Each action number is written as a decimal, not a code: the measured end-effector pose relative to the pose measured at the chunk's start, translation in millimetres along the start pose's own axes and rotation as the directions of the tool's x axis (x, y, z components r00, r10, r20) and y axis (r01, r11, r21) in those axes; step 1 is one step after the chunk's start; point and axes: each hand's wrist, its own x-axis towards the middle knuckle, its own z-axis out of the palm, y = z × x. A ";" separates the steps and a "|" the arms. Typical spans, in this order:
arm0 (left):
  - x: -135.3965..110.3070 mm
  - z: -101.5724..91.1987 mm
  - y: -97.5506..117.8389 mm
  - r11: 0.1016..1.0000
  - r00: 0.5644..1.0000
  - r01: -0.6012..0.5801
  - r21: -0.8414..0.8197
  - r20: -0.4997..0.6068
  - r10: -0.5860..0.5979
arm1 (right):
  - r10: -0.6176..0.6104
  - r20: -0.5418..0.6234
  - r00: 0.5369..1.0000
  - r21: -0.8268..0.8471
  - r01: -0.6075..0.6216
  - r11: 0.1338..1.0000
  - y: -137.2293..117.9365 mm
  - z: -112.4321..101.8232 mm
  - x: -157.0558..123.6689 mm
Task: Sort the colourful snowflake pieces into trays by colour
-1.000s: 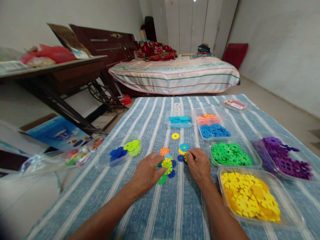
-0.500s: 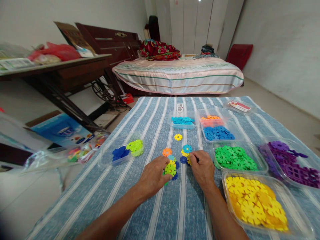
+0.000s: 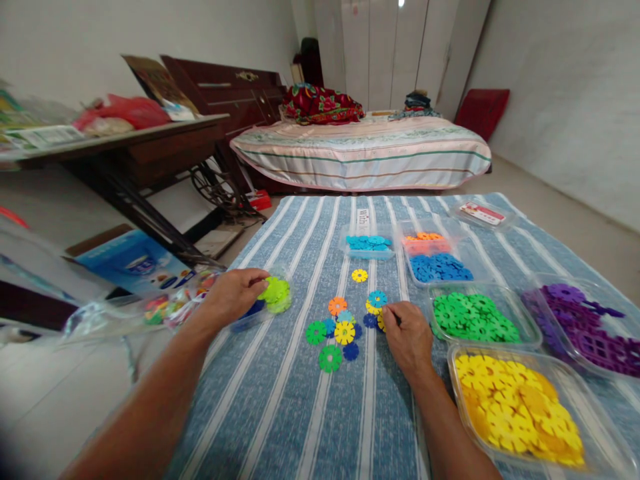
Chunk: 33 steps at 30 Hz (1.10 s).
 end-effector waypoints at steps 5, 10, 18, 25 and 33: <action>21.0 10.1 -13.4 0.985 0.993 -0.045 0.169 0.113 0.026 | -0.003 0.002 1.000 -0.012 0.003 1.000 -0.2 -0.3 0.3; 18.7 13.5 -4.5 0.952 0.995 0.096 0.291 -0.036 -0.089 | -0.008 0.004 1.000 -0.011 0.008 1.000 -1.8 -0.9 0.2; -36.2 33.5 44.3 0.945 0.924 -0.324 0.046 0.229 0.305 | 0.003 -0.004 1.000 0.005 -0.003 1.000 -3.2 -1.5 0.0; -44.5 65.1 54.3 0.937 0.915 -0.321 0.140 0.302 0.268 | -0.025 -0.015 1.000 -0.011 0.025 1.000 0.4 0.2 0.1; -35.9 61.2 45.1 0.970 0.927 -0.240 0.040 0.305 0.217 | -0.035 -0.018 0.999 -0.029 0.034 0.999 1.4 2.5 2.6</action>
